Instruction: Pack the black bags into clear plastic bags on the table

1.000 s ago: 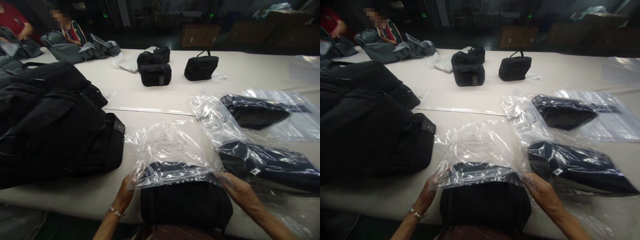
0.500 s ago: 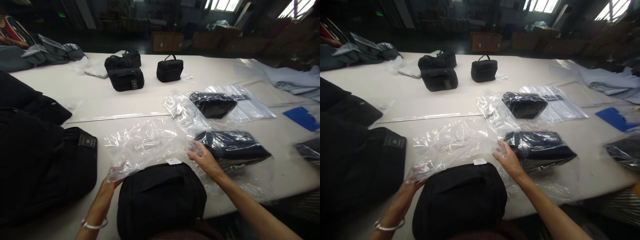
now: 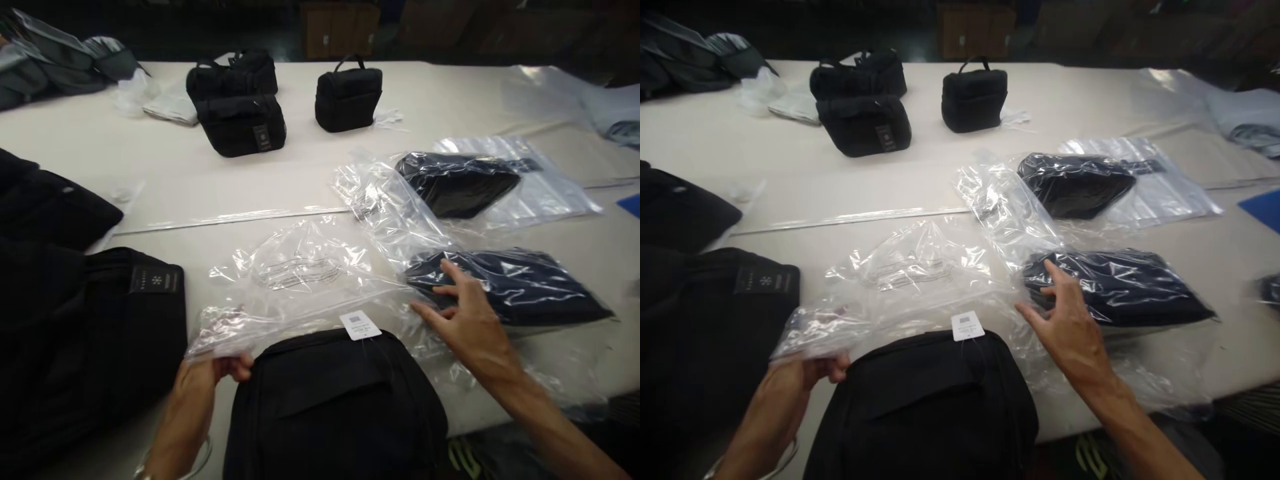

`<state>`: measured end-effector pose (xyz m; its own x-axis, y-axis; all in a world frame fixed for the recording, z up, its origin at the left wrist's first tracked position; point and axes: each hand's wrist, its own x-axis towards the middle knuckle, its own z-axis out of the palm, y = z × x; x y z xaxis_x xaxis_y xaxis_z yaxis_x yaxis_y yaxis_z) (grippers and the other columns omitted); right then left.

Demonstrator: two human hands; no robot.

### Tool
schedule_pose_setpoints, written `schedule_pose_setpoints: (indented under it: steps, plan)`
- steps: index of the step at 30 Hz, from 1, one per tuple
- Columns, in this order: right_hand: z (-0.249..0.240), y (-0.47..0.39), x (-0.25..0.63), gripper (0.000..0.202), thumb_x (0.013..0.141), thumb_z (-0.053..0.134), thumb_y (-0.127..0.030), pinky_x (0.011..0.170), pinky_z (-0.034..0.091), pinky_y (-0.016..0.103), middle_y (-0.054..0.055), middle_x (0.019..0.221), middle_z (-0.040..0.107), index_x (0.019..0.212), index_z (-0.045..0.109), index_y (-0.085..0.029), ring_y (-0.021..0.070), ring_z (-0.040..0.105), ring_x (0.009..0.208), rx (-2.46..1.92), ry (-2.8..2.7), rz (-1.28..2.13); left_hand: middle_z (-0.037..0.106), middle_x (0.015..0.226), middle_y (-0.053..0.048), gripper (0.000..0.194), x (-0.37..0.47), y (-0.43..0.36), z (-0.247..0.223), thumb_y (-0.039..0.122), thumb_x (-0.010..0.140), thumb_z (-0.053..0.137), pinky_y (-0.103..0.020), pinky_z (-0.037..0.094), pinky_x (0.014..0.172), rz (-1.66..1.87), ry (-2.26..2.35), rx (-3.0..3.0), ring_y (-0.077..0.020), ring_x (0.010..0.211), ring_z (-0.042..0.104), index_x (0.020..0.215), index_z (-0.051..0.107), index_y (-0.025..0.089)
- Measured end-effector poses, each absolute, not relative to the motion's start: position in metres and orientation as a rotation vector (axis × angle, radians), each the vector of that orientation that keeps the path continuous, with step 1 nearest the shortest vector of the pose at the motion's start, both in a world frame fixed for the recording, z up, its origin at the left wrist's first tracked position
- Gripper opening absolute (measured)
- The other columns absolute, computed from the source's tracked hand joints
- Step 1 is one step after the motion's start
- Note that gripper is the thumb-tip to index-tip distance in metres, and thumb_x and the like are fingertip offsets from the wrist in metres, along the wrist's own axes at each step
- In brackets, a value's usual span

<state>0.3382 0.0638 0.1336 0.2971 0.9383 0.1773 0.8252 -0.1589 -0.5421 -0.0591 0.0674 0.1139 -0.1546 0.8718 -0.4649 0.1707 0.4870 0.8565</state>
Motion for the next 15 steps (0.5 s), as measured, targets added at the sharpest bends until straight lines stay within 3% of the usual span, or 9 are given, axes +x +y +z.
schedule_pose_setpoints:
  steps: [1,4,7,9,11,15]
  plan:
    - [0.138,0.061,0.337,0.064,0.082,0.066,-0.055,0.068,0.055,0.039,0.013,0.124,0.059,0.136,0.047,-0.027,0.0266,0.064,0.086,-1.969,-1.601,0.225,0.072,0.069,-0.004,0.044,-0.054,0.068,0.117,0.055,0.084,0.044,-0.037,0.057,0.06,0.813,1.605,0.88,-0.0233,0.059,0.066,0.093,0.07,0.021]
    - [0.157,0.048,0.323,0.02,0.09,0.063,-0.034,0.074,0.054,0.037,0.004,0.091,0.068,0.11,0.063,-0.032,0.0224,0.065,0.078,-1.644,-1.873,0.366,0.077,0.095,-0.008,0.041,-0.044,0.067,0.123,0.055,0.082,0.048,-0.043,0.056,0.089,0.705,1.607,1.072,-0.0301,0.093,0.07,0.08,0.074,0.024]
    - [0.17,0.044,0.297,0.032,0.086,0.069,-0.035,0.087,0.053,0.036,0.005,0.104,0.07,0.117,0.062,-0.028,0.0239,0.066,0.096,-1.292,-2.219,0.681,0.074,0.108,-0.005,0.035,-0.039,0.068,0.126,0.052,0.079,0.052,-0.043,0.046,0.107,0.598,1.601,1.26,-0.0305,0.111,0.064,0.082,0.076,0.027]
    - [0.171,0.048,0.277,0.055,0.081,0.074,-0.047,0.097,0.049,0.039,0.008,0.117,0.067,0.127,0.057,-0.023,0.0256,0.062,0.107,-1.218,-2.333,0.814,0.074,0.107,-0.006,0.037,-0.036,0.071,0.126,0.051,0.081,0.05,-0.044,0.045,0.107,0.565,1.59,1.309,-0.0303,0.11,0.064,0.089,0.076,0.026]
    - [0.169,0.054,0.26,0.063,0.078,0.074,-0.054,0.099,0.046,0.039,0.008,0.114,0.069,0.128,0.056,-0.021,0.0249,0.062,0.105,-1.219,-2.345,0.904,0.075,0.104,-0.007,0.04,-0.034,0.074,0.126,0.05,0.082,0.047,-0.046,0.048,0.104,0.536,1.573,1.352,-0.0303,0.104,0.067,0.09,0.077,0.025]
    - [0.162,0.055,0.24,0.022,0.092,0.063,-0.042,0.076,0.045,0.033,0.0,0.076,0.068,0.092,0.067,-0.02,0.0162,0.06,0.073,-1.143,-2.273,0.96,0.073,0.112,-0.006,0.041,-0.031,0.077,0.126,0.045,0.085,0.045,-0.043,0.045,0.108,0.497,1.508,1.433,-0.0295,0.111,0.065,0.101,0.076,0.024]
